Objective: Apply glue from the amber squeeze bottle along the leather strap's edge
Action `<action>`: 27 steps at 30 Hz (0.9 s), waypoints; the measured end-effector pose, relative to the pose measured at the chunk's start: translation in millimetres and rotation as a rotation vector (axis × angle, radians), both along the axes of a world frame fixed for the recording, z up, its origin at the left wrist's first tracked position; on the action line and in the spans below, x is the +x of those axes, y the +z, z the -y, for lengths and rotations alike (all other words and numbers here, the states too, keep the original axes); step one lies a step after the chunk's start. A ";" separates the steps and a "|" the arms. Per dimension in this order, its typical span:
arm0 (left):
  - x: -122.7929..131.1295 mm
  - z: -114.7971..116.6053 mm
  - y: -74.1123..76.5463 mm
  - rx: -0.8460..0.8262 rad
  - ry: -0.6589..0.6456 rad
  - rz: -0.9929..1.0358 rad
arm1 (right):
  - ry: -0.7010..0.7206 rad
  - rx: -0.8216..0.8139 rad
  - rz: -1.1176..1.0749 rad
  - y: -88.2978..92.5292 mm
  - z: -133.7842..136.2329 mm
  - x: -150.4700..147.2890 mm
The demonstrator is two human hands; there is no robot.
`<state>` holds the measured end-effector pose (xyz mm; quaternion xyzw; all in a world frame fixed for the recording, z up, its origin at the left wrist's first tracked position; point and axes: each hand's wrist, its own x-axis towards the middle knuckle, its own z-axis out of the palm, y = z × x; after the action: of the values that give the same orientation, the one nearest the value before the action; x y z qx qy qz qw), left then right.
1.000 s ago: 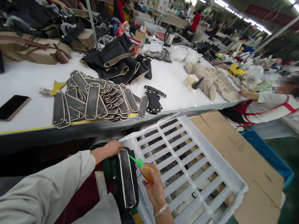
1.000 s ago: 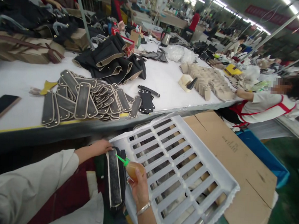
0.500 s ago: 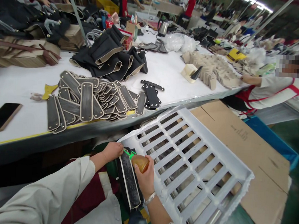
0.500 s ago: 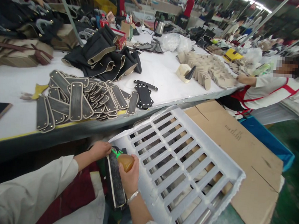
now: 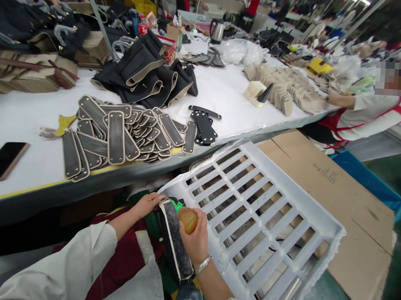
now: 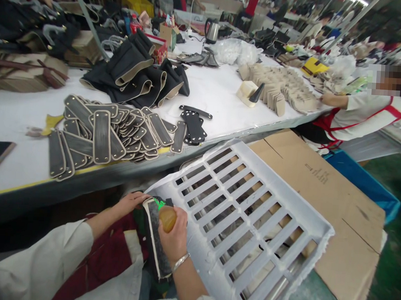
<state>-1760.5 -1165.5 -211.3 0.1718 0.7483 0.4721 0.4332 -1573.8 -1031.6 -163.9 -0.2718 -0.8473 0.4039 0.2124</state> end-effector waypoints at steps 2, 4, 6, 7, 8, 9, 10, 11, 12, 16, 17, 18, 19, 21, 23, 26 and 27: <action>7.2 3.5 -2.2 0.060 0.160 0.206 | 0.051 0.053 -0.015 -2.2 2.8 1.1; 14.2 4.6 -5.6 0.104 0.262 0.277 | 0.127 0.092 -0.025 -4.3 5.8 2.8; 19.1 4.8 -9.9 0.138 0.326 0.312 | 0.199 0.108 -0.030 -5.8 8.1 4.7; 20.5 5.0 -12.2 0.157 0.350 0.327 | 0.225 0.111 -0.033 -6.4 8.9 5.5; 21.2 5.3 -14.5 0.175 0.378 0.346 | 0.242 0.116 -0.039 -6.9 9.5 6.0; 21.5 5.8 -16.6 0.189 0.401 0.364 | 0.246 0.123 -0.045 -7.3 9.8 6.4; 21.4 6.3 -18.4 0.197 0.419 0.377 | 0.234 0.131 -0.049 -7.8 10.1 6.5; 21.1 6.9 -19.9 0.200 0.430 0.385 | 0.212 0.141 -0.053 -8.3 10.5 6.4; 20.8 7.4 -21.0 0.203 0.436 0.392 | 0.188 0.149 -0.056 -8.9 11.0 6.1; 21.1 8.0 -21.1 0.227 0.479 0.442 | 0.183 0.138 -0.057 -12.1 15.1 5.8; 21.7 7.8 -20.4 0.233 0.497 0.456 | 0.197 0.126 -0.057 -12.7 16.0 6.0; 22.6 7.6 -19.5 0.238 0.517 0.469 | 0.200 0.118 -0.058 -13.2 16.7 6.2; 23.5 7.5 -18.7 0.243 0.539 0.479 | 0.192 0.115 -0.061 -13.5 17.0 6.5; 25.5 7.3 -17.1 0.253 0.575 0.503 | 0.151 0.122 -0.067 -13.4 17.3 6.7; 27.2 7.1 -15.3 0.260 0.612 0.523 | 0.117 0.134 -0.073 -12.9 17.9 6.6; 28.8 6.2 -11.3 0.260 0.659 0.548 | 0.154 0.139 -0.086 -12.6 19.7 6.6; 29.2 5.6 -9.7 0.260 0.677 0.559 | 0.175 0.140 -0.089 -12.8 20.0 6.8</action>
<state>-1731.2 -1171.1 -220.9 -0.1636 0.5510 0.7054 0.4148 -1567.0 -1051.6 -176.8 -0.1634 -0.8837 0.3721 0.2321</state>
